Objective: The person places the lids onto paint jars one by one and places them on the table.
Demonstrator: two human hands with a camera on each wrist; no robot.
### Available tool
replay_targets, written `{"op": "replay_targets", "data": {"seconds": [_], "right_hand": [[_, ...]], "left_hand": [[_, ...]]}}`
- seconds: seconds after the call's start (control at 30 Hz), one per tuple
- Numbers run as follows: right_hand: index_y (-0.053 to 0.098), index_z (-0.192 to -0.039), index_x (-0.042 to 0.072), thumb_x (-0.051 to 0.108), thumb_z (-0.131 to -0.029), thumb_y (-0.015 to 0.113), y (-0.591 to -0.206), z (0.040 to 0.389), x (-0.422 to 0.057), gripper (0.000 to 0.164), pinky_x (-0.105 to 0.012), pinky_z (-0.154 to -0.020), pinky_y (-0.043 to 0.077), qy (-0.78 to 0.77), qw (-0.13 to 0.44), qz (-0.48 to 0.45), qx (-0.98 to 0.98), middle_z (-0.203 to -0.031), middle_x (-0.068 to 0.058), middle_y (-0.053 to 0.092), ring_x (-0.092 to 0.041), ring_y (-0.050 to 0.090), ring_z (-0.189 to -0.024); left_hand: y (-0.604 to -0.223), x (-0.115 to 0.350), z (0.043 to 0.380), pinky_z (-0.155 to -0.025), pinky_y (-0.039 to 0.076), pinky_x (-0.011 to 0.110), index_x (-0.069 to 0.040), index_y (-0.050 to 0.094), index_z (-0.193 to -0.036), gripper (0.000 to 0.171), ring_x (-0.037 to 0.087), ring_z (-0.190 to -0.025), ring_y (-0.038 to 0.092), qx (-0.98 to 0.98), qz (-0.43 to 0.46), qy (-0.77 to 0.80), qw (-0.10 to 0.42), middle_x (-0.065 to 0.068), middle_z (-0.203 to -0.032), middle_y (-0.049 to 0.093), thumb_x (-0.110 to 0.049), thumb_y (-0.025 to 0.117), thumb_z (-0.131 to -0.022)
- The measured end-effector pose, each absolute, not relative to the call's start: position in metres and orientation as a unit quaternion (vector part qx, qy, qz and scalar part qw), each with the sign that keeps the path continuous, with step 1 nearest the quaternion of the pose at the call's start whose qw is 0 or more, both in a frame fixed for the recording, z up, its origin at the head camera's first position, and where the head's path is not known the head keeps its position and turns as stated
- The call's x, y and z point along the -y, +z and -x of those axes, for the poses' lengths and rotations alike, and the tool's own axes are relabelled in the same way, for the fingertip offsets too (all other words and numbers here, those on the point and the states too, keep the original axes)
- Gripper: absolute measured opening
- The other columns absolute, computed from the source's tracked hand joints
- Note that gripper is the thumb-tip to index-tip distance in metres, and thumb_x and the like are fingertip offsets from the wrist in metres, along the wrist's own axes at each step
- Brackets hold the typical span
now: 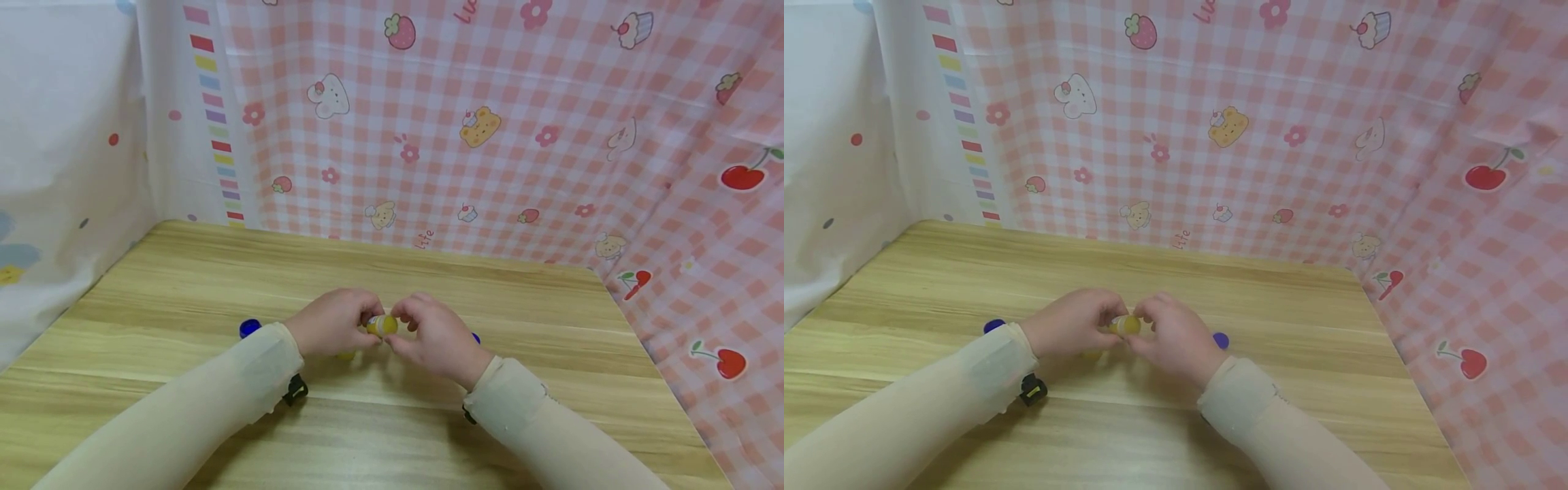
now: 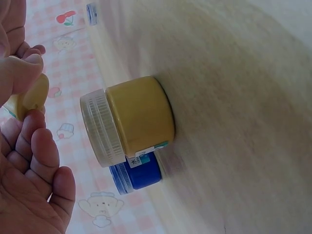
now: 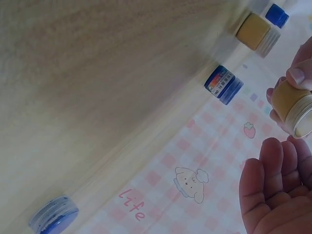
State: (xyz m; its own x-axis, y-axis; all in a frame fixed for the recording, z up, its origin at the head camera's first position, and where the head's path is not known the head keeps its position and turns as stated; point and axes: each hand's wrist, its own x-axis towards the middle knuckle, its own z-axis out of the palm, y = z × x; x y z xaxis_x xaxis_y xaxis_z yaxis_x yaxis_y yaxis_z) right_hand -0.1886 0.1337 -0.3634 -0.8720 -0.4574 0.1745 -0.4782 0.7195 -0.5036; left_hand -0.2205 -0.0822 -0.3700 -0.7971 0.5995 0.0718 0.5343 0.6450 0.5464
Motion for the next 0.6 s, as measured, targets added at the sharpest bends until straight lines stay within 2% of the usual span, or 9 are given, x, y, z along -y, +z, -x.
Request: {"op": "replay_targets", "data": {"seconds": [0.27,0.47,0.6], "right_hand": [[0.07,-0.118,0.01,0.024,-0.089,0.085,-0.3625,0.188,-0.1356,0.036,-0.032,-0.081,0.056,0.278,0.009,-0.248,0.928,-0.109,-0.002,0.067,-0.018,0.065,-0.092],[0.072,-0.108,0.013,0.022,-0.09,0.084,-0.363,0.1881,-0.1355,0.024,-0.031,-0.08,0.055,0.275,0.017,-0.255,0.927,-0.105,-0.004,0.067,-0.015,0.062,-0.09],[0.072,-0.112,0.011,0.025,-0.09,0.085,-0.3634,0.1875,-0.136,0.029,-0.033,-0.08,0.055,0.279,0.012,-0.246,0.928,-0.105,-0.005,0.067,-0.018,0.063,-0.091]], "left_hand": [[-0.3703,0.0819,0.2202,-0.068,0.046,0.027,-0.019,0.069,-0.096,0.019,0.009,-0.073,0.052,-0.903,-0.32,0.28,0.055,-0.008,-0.081,0.062,-0.024,0.085,-0.088],[-0.371,0.0817,0.2201,-0.068,0.046,0.027,-0.019,0.068,-0.096,0.019,0.009,-0.073,0.053,-0.902,-0.324,0.282,0.051,-0.009,-0.081,0.062,-0.023,0.085,-0.088],[-0.3712,0.0816,0.2196,-0.068,0.046,0.026,-0.019,0.068,-0.096,0.019,0.009,-0.073,0.052,-0.901,-0.323,0.283,0.053,-0.008,-0.081,0.062,-0.024,0.085,-0.088]]}}
